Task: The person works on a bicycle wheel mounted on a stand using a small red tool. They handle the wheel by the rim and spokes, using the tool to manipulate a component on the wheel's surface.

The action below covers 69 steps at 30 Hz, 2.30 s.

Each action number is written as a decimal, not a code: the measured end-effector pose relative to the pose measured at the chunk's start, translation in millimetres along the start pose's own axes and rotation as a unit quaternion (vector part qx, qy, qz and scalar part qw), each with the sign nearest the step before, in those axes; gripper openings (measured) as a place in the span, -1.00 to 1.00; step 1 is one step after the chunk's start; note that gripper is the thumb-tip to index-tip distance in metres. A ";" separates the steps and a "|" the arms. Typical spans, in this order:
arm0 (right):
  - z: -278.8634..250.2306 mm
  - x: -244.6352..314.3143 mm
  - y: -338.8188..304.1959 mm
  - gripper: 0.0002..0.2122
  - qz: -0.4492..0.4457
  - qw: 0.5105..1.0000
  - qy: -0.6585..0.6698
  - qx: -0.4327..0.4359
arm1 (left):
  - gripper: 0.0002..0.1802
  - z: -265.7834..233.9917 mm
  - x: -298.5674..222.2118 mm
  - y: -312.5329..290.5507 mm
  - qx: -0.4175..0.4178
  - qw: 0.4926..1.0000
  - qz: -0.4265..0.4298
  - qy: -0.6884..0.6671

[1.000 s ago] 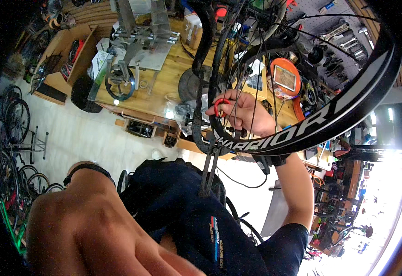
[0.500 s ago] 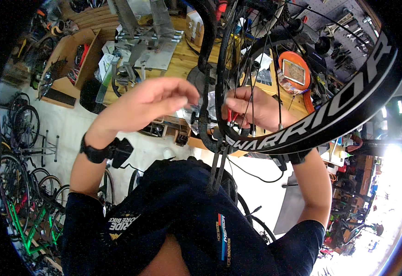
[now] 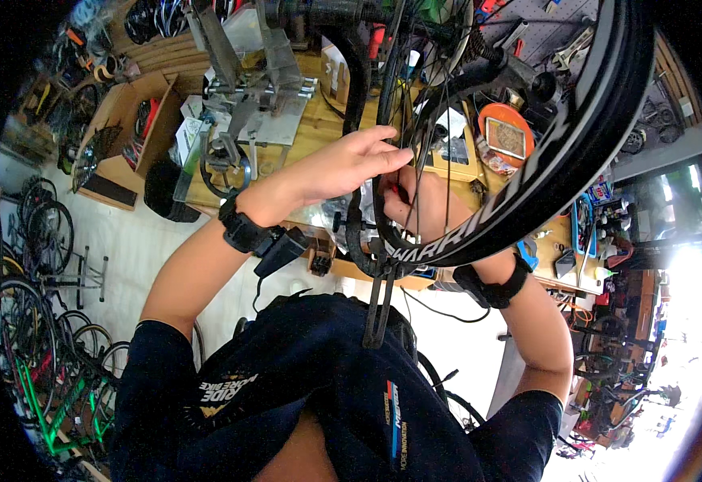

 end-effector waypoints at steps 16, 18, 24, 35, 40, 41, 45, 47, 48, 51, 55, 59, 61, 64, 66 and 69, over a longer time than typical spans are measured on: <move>15.6 -23.1 0.8 -0.85 0.127 0.927 0.331 0.125 | -0.55 -13.4 9.1 11.7 -0.070 0.980 0.052 0.181; 23.9 -33.4 -2.1 -0.78 0.142 0.880 0.432 0.140 | -0.58 -1.4 -3.4 -1.0 -0.035 0.975 -0.013 0.219; 12.6 -30.2 -3.3 -0.82 0.134 0.915 0.366 0.106 | -0.57 13.8 -11.9 -10.8 0.006 0.914 -0.032 0.404; -8.2 -45.8 -15.9 -0.83 0.147 0.955 0.250 0.057 | -0.74 22.5 -11.2 -4.0 -0.034 0.959 0.079 0.272; -11.1 -47.1 -23.4 -0.89 0.144 0.952 0.268 0.043 | -0.79 24.1 -6.4 -2.9 -0.103 0.934 0.104 0.326; -13.0 -45.7 -26.6 -0.90 0.153 0.951 0.265 0.037 | -0.80 23.2 -5.4 -2.0 -0.104 0.926 0.110 0.347; -19.5 -40.1 -42.1 -0.90 0.156 0.955 0.252 0.020 | -0.77 20.0 -1.4 -4.7 -0.023 0.967 0.032 0.250; -21.5 -41.8 -51.2 -0.93 0.143 0.950 0.276 0.009 | -0.78 27.1 5.7 -4.9 0.083 0.986 0.022 0.146; -25.1 -38.0 -55.4 -0.94 0.103 0.959 0.265 0.011 | -0.78 32.6 8.4 -5.8 0.135 0.989 0.013 0.064; -34.1 -50.9 -72.1 -0.95 0.067 0.985 0.158 -0.031 | -0.78 38.6 4.3 -10.5 0.254 0.964 0.009 -0.081; -40.1 -59.6 -82.5 -0.95 0.084 0.984 0.155 -0.041 | -0.82 37.3 5.0 -3.9 0.250 0.966 0.031 -0.055; -43.0 -49.5 -81.2 -0.92 0.086 0.984 0.153 -0.036 | -0.70 26.8 10.6 -0.5 0.075 0.983 0.065 0.154; -40.9 -47.4 -76.8 -0.90 0.080 0.982 0.168 -0.037 | -0.58 19.6 -10.6 -11.1 -0.030 0.936 0.026 0.349; -36.6 -45.4 -68.6 -0.89 0.082 0.978 0.188 -0.039 | -0.45 17.9 -11.6 -2.8 -0.023 0.917 0.076 0.390; -34.2 -42.0 -63.3 -0.90 0.099 0.973 0.206 -0.035 | -0.42 19.0 -16.2 -4.2 -0.006 0.901 0.059 0.431; -25.5 -39.6 -52.5 -0.90 0.091 0.953 0.286 -0.029 | -0.39 17.1 -15.0 -6.0 -0.034 0.879 0.041 0.473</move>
Point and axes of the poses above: each hand's wrist, its own y-axis towards the middle knuckle, its own z-axis out of the palm, x = y × z, the point moved 9 cm from there along y, towards the middle knuckle
